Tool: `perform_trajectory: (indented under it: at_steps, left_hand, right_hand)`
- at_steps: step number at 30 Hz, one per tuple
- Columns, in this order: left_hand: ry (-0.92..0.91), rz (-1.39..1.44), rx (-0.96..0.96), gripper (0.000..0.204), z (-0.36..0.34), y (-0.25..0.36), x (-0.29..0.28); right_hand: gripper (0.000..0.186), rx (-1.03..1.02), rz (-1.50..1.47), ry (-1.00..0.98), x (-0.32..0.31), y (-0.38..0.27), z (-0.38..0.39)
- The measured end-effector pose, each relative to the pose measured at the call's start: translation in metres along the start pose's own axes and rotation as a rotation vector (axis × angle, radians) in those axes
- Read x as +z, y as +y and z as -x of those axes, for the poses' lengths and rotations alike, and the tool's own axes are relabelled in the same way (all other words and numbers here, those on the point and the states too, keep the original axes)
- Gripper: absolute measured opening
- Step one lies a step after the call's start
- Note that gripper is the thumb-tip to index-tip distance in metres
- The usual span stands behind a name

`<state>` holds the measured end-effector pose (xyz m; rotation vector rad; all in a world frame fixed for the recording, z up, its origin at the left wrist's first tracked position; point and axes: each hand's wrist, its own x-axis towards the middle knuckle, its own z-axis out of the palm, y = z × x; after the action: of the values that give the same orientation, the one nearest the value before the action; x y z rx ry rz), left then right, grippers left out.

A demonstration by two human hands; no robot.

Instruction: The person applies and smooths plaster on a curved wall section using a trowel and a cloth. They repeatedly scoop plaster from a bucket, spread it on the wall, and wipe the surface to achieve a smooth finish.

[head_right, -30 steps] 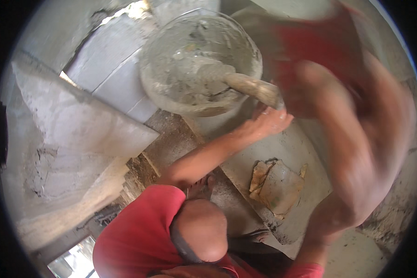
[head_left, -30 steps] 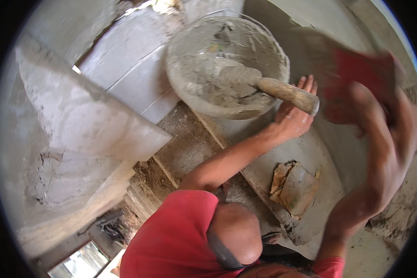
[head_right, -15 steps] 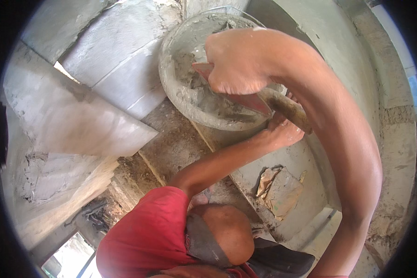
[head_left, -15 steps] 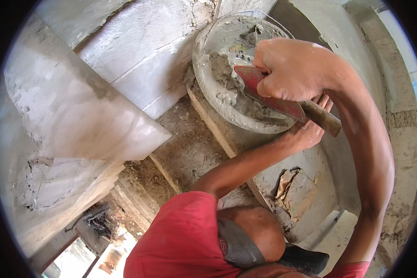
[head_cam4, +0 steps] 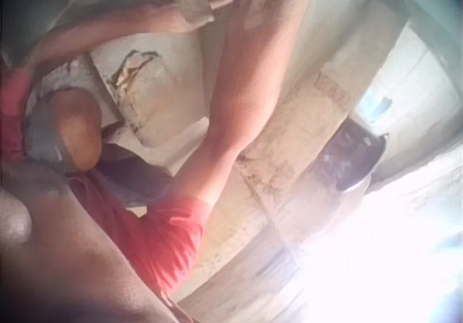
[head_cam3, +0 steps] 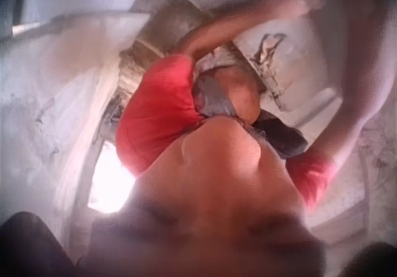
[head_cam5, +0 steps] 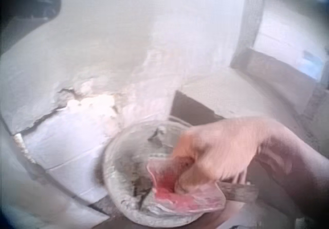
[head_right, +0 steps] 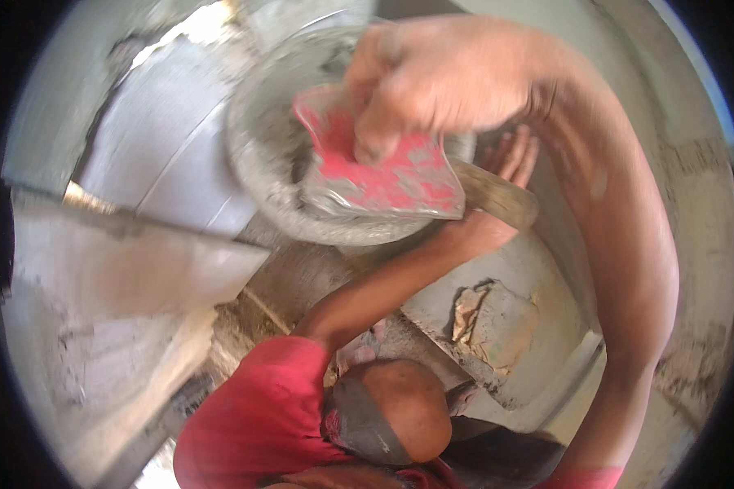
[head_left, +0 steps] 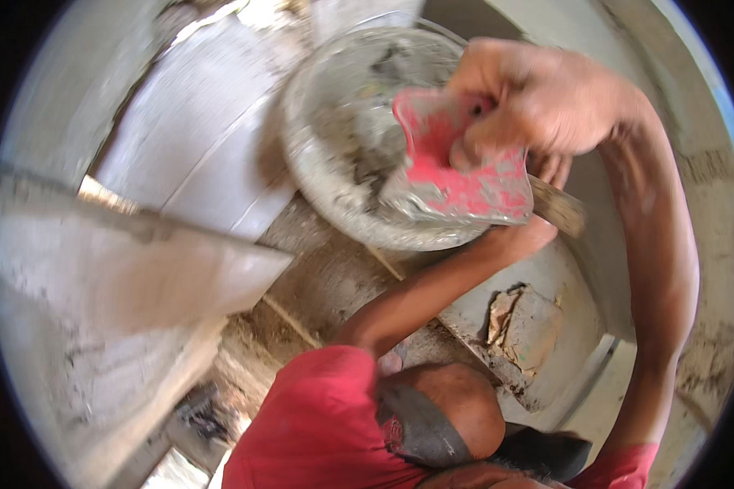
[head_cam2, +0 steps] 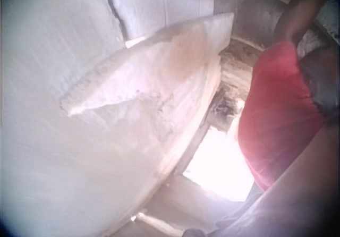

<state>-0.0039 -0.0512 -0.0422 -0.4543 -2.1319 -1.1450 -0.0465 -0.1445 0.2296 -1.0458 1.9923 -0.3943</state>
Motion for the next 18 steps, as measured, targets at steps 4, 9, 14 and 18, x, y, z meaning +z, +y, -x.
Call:
perform_trajectory:
  at_steps: [4,9,14,18]
  left_hand:
    - [-0.088,0.236,-0.049,0.079,-0.012,0.000,-0.016]
    - [-0.112,0.133,-0.075,0.084,-0.020,-0.001,-0.023]
    - [-0.024,0.076,-0.068,0.084,-0.044,0.002,-0.021]
    - [0.040,0.045,-0.062,0.081,-0.059,0.003,-0.017]
  right_hand:
    - [0.022,0.090,-0.389,0.458,-0.038,0.033,0.082]
    - [0.030,-0.053,0.061,0.961,-0.025,0.078,0.183]
    - [0.041,-0.005,0.445,1.003,0.011,0.150,0.208]
    - [0.054,-0.174,0.780,0.925,-0.004,0.185,0.191]
